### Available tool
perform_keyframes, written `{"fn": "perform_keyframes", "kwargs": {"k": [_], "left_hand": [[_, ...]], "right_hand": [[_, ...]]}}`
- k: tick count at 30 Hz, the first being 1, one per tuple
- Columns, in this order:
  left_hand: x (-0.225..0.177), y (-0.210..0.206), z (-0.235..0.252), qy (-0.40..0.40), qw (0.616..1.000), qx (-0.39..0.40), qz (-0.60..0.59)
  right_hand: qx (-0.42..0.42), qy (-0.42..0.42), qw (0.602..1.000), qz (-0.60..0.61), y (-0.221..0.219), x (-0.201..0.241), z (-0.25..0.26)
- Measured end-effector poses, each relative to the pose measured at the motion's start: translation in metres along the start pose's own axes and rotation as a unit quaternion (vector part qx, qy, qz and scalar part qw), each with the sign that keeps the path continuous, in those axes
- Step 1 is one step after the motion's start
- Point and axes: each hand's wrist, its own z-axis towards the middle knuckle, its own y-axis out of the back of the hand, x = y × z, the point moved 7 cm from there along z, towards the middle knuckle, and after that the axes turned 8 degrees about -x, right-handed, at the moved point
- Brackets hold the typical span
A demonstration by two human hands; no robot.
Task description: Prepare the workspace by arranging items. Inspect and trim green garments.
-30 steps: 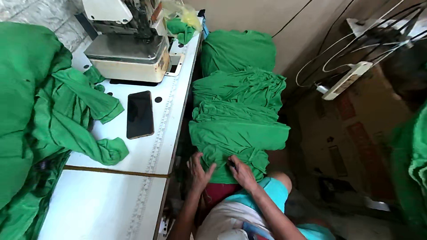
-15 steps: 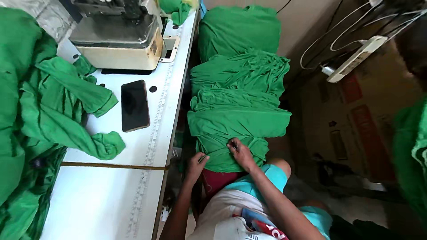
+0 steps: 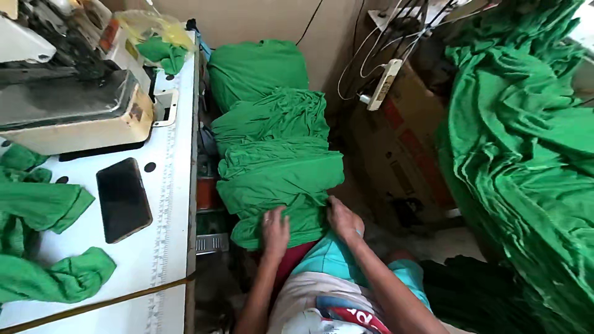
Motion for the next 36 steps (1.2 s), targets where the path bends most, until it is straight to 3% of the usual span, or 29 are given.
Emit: {"fn": "perform_keyframes", "kwargs": {"k": [3,6,8,10,12,14,17,20,23,25,28,30,32,36], "left_hand": [[-0.056,-0.038,0.021,-0.141,0.987,0.069,0.017],[-0.085,-0.056,0.038,-0.168,0.972,0.16,0.029],[-0.087,-0.058,0.047,-0.175,0.967,0.18,0.043],[-0.075,-0.047,0.051,-0.165,0.98,0.109,0.009],[-0.051,-0.031,0.049,-0.09,0.995,0.025,-0.046],[-0.015,-0.021,0.039,-0.002,0.999,-0.031,-0.027],[0.021,-0.019,0.026,0.079,0.988,0.022,0.134],[0.006,-0.019,0.021,0.053,0.973,0.002,0.224],[-0.031,-0.025,0.021,-0.058,0.982,-0.041,0.173],[-0.047,-0.046,0.022,-0.099,0.986,0.053,0.121],[-0.044,-0.083,0.025,-0.061,0.958,0.235,0.152],[-0.04,-0.091,0.027,-0.065,0.95,0.251,0.173],[-0.043,-0.084,0.033,-0.068,0.96,0.215,0.166],[-0.047,-0.071,0.042,-0.069,0.972,0.207,0.087]], "right_hand": [[-0.112,0.106,0.98,0.126,0.028,0.011,-0.009],[-0.179,0.195,0.944,0.199,0.042,0.017,-0.013],[-0.167,0.192,0.947,0.195,0.038,0.013,-0.008],[-0.114,0.135,0.976,0.131,0.029,0.003,0.0],[-0.067,0.067,0.994,0.052,0.018,-0.013,0.011],[-0.039,0.019,0.999,0.027,0.008,-0.033,0.019],[-0.048,0.004,0.997,0.057,0.007,-0.045,0.021],[-0.048,0.017,0.995,0.091,0.005,-0.044,0.016],[0.001,0.052,0.996,0.068,-0.002,-0.035,0.016],[0.049,0.064,0.996,0.036,-0.007,-0.027,0.014],[0.084,0.063,0.994,0.012,-0.009,-0.017,0.013],[0.069,0.067,0.994,0.041,-0.003,-0.013,0.011],[0.03,0.1,0.99,0.091,0.007,-0.006,0.006],[-0.039,0.165,0.971,0.171,0.011,0.003,-0.002]]}}
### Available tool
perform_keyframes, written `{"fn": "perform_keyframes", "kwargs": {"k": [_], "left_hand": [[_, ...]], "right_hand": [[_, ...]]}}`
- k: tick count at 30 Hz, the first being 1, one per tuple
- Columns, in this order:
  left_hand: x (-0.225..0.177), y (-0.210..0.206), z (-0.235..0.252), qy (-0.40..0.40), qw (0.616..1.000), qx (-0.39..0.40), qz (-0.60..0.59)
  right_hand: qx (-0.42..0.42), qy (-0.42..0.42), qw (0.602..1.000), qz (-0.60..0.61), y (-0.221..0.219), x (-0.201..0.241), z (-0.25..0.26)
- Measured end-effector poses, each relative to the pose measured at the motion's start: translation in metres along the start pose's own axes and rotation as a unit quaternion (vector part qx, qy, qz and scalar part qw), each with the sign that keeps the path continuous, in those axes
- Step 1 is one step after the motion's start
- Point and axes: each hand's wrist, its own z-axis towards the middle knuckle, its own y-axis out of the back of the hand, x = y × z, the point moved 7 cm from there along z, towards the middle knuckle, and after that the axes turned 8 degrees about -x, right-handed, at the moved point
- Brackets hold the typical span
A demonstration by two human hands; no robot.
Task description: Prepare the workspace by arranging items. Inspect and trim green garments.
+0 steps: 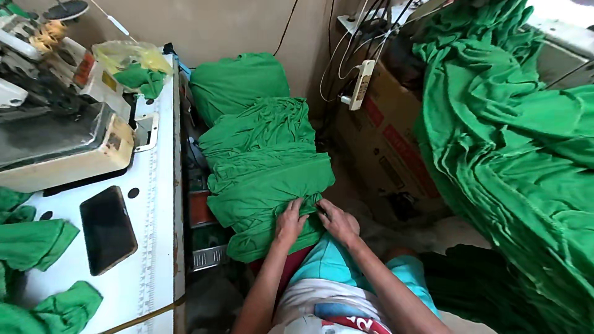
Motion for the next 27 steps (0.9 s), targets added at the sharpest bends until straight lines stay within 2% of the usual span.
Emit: {"fn": "perform_keyframes", "kwargs": {"k": [1,3,4,6,8,9,11,13,14,15,16,17,18,19,21,24,26,27], "left_hand": [[-0.001,0.0,-0.001,-0.015,1.0,-0.009,0.002],[-0.002,0.008,-0.006,-0.026,0.997,-0.076,-0.006],[0.0,0.016,-0.008,-0.018,0.992,-0.122,-0.029],[0.01,0.029,-0.012,0.011,0.977,-0.195,-0.089],[0.028,0.037,-0.016,0.054,0.964,-0.227,-0.124],[0.037,0.039,-0.017,0.071,0.96,-0.237,-0.13],[0.053,0.041,-0.018,0.086,0.954,-0.255,-0.133],[0.061,0.039,-0.021,0.065,0.957,-0.262,-0.107],[0.064,0.035,-0.022,0.045,0.964,-0.249,-0.075],[0.068,0.03,-0.022,0.029,0.974,-0.221,-0.031],[0.073,0.025,-0.02,0.017,0.981,-0.192,0.013],[0.078,0.022,-0.019,0.013,0.985,-0.167,0.048],[0.081,0.023,-0.018,0.022,0.987,-0.141,0.075],[0.081,0.026,-0.017,0.037,0.989,-0.108,0.093],[0.074,0.036,-0.015,0.07,0.988,-0.078,0.116],[0.046,0.046,-0.015,0.087,0.981,-0.13,0.112],[0.022,0.043,-0.013,0.064,0.986,-0.15,0.018],[0.015,0.035,-0.011,0.049,0.989,-0.133,-0.045]], "right_hand": [[-0.014,0.018,1.0,0.01,-0.005,-0.002,0.0],[-0.034,0.024,0.999,-0.008,-0.013,-0.005,0.002],[-0.025,-0.004,0.999,-0.045,-0.014,-0.006,0.004],[0.042,-0.099,0.983,-0.151,-0.013,-0.01,0.005],[0.091,-0.174,0.955,-0.221,-0.009,-0.018,0.0],[0.083,-0.191,0.952,-0.223,-0.005,-0.021,-0.002],[0.003,-0.156,0.97,-0.185,0.008,-0.017,-0.003],[-0.098,-0.038,0.986,-0.125,0.023,-0.002,-0.01],[-0.118,0.034,0.986,-0.112,0.027,0.004,-0.014],[-0.078,0.075,0.987,-0.118,0.025,0.005,-0.018],[0.014,0.076,0.986,-0.146,0.018,0.001,-0.021],[0.122,0.052,0.975,-0.177,0.009,-0.007,-0.024],[0.19,0.031,0.963,-0.187,0.001,-0.014,-0.028],[0.211,0.012,0.962,-0.173,-0.002,-0.018,-0.031],[0.154,-0.031,0.982,-0.101,0.003,-0.02,-0.029],[0.025,-0.091,0.993,0.072,0.008,-0.011,-0.016],[-0.059,-0.113,0.96,0.251,-0.006,-0.01,-0.005],[-0.076,-0.136,0.934,0.32,-0.017,-0.011,-0.001]]}}
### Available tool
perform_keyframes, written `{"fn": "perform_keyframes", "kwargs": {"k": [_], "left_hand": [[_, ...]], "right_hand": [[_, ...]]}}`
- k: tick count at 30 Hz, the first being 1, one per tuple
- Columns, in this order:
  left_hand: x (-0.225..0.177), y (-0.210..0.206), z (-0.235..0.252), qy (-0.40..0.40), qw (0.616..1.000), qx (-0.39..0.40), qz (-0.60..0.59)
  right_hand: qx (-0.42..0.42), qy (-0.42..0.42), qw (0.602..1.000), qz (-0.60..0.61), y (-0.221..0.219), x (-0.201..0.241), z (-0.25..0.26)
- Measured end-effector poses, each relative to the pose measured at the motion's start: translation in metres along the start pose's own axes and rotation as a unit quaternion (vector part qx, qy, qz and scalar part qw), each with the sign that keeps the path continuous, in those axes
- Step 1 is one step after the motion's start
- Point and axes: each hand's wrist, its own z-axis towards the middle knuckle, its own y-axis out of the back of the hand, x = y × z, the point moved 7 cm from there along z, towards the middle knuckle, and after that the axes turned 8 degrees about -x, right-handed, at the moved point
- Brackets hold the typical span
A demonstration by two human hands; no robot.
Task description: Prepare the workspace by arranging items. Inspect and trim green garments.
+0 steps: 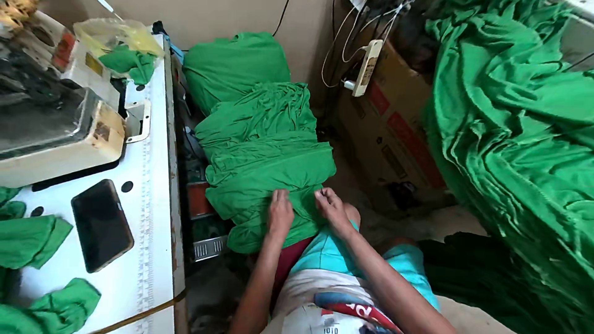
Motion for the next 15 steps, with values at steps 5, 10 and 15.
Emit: {"fn": "perform_keyframes", "kwargs": {"k": [5,10,15], "left_hand": [[0.031,-0.046,0.0,0.032,0.985,0.153,-0.078],[0.036,-0.048,-0.005,-0.019,0.983,0.175,-0.048],[0.038,-0.044,0.004,0.011,0.988,0.151,-0.024]], "right_hand": [[-0.006,-0.198,0.977,0.074,-0.021,-0.048,0.002],[-0.004,-0.236,0.969,0.078,-0.021,-0.054,0.004],[0.013,-0.219,0.974,0.047,-0.023,-0.051,0.004]]}}
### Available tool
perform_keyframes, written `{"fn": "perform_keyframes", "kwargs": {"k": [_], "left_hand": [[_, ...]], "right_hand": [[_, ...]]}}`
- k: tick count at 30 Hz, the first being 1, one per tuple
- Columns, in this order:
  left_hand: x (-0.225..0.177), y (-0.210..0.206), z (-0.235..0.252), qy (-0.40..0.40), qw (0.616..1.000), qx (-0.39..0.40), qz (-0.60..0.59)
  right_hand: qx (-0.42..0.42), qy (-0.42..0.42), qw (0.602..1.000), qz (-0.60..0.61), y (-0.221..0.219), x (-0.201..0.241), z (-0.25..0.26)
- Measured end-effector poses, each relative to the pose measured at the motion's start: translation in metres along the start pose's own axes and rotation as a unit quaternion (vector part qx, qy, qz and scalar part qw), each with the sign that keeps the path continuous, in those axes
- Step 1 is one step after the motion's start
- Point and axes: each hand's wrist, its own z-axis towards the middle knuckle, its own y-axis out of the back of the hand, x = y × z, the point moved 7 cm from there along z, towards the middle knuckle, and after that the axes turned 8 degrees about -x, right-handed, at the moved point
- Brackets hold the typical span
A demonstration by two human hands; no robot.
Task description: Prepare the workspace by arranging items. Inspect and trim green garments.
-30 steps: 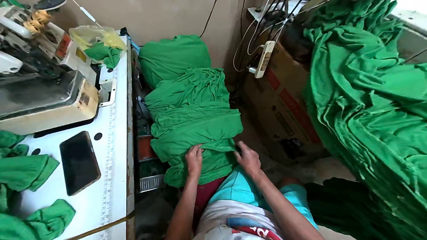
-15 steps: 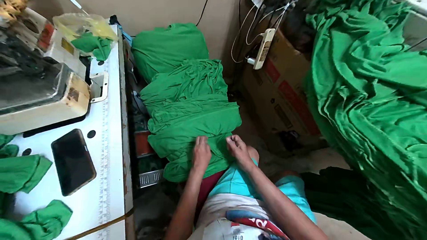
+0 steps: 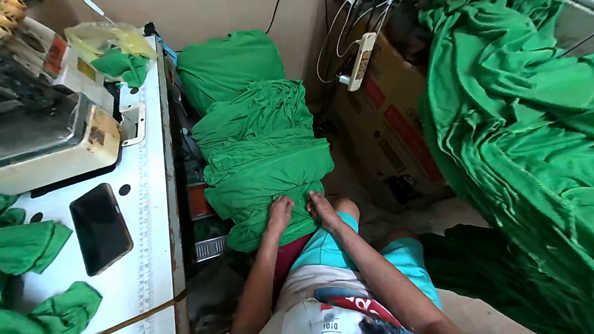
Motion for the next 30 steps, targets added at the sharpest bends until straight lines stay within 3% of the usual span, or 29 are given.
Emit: {"fn": "perform_keyframes", "kwargs": {"k": [8,14,23,30], "left_hand": [[-0.001,-0.005,0.002,-0.031,0.998,0.047,0.023],[0.004,0.004,0.005,-0.009,1.0,-0.004,-0.008],[0.008,0.003,0.003,-0.023,0.997,-0.066,-0.037],[0.012,0.004,0.004,-0.016,0.994,-0.087,-0.064]], "right_hand": [[0.019,0.032,0.999,-0.002,-0.001,0.001,0.001],[0.057,0.096,0.991,-0.077,-0.003,0.007,-0.008],[0.089,0.095,0.968,-0.213,-0.016,0.004,-0.008],[0.099,0.115,0.957,-0.249,-0.02,0.005,-0.005]]}}
